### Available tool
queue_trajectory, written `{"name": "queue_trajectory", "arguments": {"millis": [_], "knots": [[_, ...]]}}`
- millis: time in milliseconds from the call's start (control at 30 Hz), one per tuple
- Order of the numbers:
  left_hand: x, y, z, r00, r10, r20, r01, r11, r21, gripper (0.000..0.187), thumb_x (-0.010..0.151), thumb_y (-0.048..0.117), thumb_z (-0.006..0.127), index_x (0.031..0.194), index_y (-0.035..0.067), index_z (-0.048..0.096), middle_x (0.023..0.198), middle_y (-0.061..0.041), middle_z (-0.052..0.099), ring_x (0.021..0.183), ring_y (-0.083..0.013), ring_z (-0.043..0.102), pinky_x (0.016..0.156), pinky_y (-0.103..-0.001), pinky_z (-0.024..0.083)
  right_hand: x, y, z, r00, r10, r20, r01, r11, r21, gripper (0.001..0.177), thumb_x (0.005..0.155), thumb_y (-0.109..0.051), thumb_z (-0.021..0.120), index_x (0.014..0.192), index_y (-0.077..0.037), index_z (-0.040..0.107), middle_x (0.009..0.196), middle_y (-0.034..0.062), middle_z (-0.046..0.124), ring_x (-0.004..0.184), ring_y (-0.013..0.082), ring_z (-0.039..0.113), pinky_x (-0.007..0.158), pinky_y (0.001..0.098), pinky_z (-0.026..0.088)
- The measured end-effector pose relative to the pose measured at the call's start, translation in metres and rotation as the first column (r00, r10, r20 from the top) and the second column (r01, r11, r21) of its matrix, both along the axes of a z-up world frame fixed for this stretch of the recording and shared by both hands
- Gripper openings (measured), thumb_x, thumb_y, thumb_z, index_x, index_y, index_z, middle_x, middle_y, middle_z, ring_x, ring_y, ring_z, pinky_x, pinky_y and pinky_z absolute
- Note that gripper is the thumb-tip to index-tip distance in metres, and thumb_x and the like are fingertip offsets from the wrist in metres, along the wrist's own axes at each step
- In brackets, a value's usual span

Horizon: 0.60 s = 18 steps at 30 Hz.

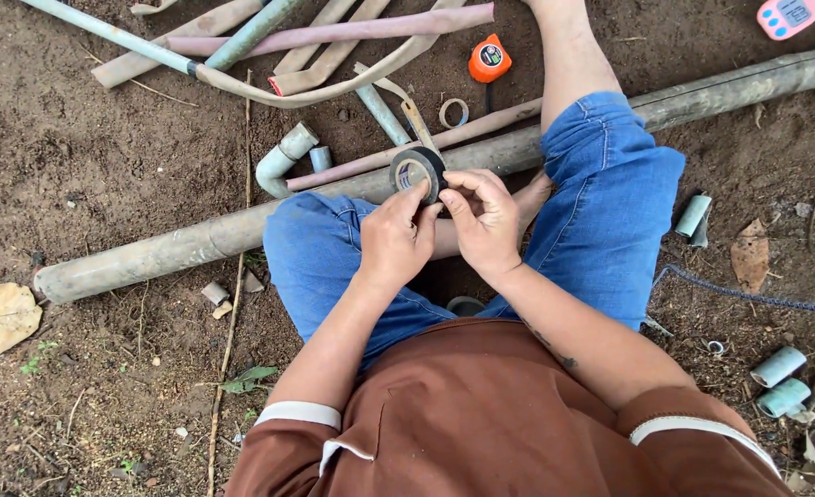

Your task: The person sits on the ground among scattered pipes, picks up a hand saw, and saws through a light-colored pipe resting across their legs. They then take a roll of black tape and wrap tape around the end of a pipe fitting, pressing the tape in place by hand.

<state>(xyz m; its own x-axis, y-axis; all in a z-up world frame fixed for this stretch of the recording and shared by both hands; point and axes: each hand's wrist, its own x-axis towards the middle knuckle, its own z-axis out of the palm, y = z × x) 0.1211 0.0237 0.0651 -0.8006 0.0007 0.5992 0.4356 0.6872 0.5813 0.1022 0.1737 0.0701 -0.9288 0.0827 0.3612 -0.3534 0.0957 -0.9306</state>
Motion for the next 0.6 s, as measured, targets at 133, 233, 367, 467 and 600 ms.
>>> {"name": "queue_trajectory", "arguments": {"millis": [133,233,367,467,600], "knots": [[0.002,0.000,-0.001,0.995,-0.057,0.078,0.057,0.998,0.001,0.033,0.094,0.020,0.083,0.122,0.004,0.078,0.103,-0.012,0.081,0.097,-0.0310,0.080,0.081,-0.040,0.065,0.000,0.013,-0.013,1.000,0.019,0.003,-0.019,0.999,0.034,0.011,0.097,-0.005,0.083,0.105,0.000,0.078,0.098,0.0131,0.072,0.083,0.0201,0.071,0.070,0.0331,0.060],[0.004,-0.005,0.005,0.984,-0.106,0.143,0.111,0.993,-0.027,0.034,0.094,0.020,0.082,0.124,0.006,0.078,0.104,-0.011,0.081,0.099,-0.0300,0.080,0.084,-0.038,0.065,-0.002,0.024,-0.036,0.987,0.102,0.121,-0.096,0.994,-0.050,0.012,0.096,-0.005,0.084,0.105,-0.001,0.076,0.093,0.0095,0.069,0.079,0.0157,0.069,0.069,0.0303,0.061],[0.006,-0.013,0.005,0.961,-0.177,0.211,0.203,0.973,-0.107,0.033,0.094,0.021,0.080,0.125,0.009,0.079,0.107,-0.008,0.081,0.102,-0.0269,0.080,0.087,-0.036,0.064,0.001,0.030,-0.046,0.929,0.218,0.298,-0.172,0.970,-0.172,0.010,0.099,-0.008,0.080,0.102,-0.002,0.073,0.083,0.0029,0.064,0.068,0.0090,0.065,0.060,0.0239,0.062],[0.006,-0.013,0.009,0.950,-0.193,0.247,0.228,0.966,-0.122,0.034,0.095,0.020,0.078,0.126,0.008,0.078,0.108,-0.010,0.081,0.103,-0.0290,0.080,0.088,-0.038,0.064,-0.002,0.033,-0.037,0.932,0.243,0.270,-0.239,0.970,-0.051,0.011,0.105,-0.007,0.072,0.096,-0.001,0.070,0.071,0.0031,0.058,0.064,0.0081,0.059,0.054,0.0240,0.053],[0.008,-0.010,0.020,0.941,-0.184,0.284,0.219,0.971,-0.097,0.034,0.095,0.017,0.077,0.127,0.006,0.078,0.110,-0.013,0.081,0.105,-0.0324,0.079,0.088,-0.041,0.065,-0.004,0.032,-0.019,0.942,0.251,0.221,-0.278,0.955,0.101,0.012,0.105,-0.006,0.070,0.094,-0.002,0.069,0.071,0.0038,0.056,0.065,0.0105,0.056,0.053,0.0283,0.049]]}}
